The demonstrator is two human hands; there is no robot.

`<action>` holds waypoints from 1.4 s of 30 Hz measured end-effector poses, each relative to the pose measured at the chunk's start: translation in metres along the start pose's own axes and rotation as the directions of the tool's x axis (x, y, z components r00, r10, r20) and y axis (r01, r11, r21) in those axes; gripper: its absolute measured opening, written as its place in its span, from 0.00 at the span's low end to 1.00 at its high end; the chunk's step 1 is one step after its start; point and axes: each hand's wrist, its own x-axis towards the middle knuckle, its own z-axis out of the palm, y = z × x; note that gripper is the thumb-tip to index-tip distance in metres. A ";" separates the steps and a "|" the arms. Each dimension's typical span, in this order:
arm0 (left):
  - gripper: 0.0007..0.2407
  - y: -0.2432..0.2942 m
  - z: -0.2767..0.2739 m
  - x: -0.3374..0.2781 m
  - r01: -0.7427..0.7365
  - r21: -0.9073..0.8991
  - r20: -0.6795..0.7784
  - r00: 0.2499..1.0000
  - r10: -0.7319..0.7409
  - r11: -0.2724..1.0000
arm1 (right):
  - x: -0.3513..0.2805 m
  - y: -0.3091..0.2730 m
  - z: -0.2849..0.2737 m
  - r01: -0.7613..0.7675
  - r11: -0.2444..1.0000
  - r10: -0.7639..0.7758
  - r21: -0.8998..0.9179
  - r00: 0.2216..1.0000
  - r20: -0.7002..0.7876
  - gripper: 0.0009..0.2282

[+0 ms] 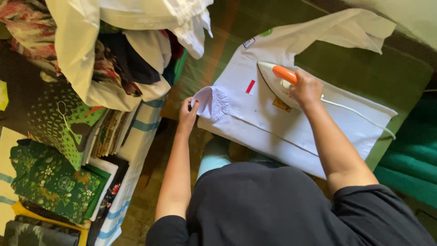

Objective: The person irons a white shirt on a green ironing board, smoothing the front, back, and sleeves with an electric iron. They then fold the shirt neatly on the board.

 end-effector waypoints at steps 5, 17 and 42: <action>0.21 0.017 0.027 -0.055 -0.124 0.056 -0.229 0.964 0.134 0.991 | -0.025 0.060 0.003 0.007 1.000 -0.006 0.012 0.997 -0.083 0.13; 0.29 -0.021 0.139 -0.162 0.012 0.537 -0.365 0.905 0.219 0.843 | -0.032 0.145 0.033 0.037 0.998 -0.044 -0.041 0.984 -0.172 0.15; 0.32 0.009 0.184 -0.175 0.080 0.888 -0.004 0.986 -0.167 0.453 | -0.177 0.409 0.058 -0.051 0.976 0.021 -0.209 0.989 -0.145 0.17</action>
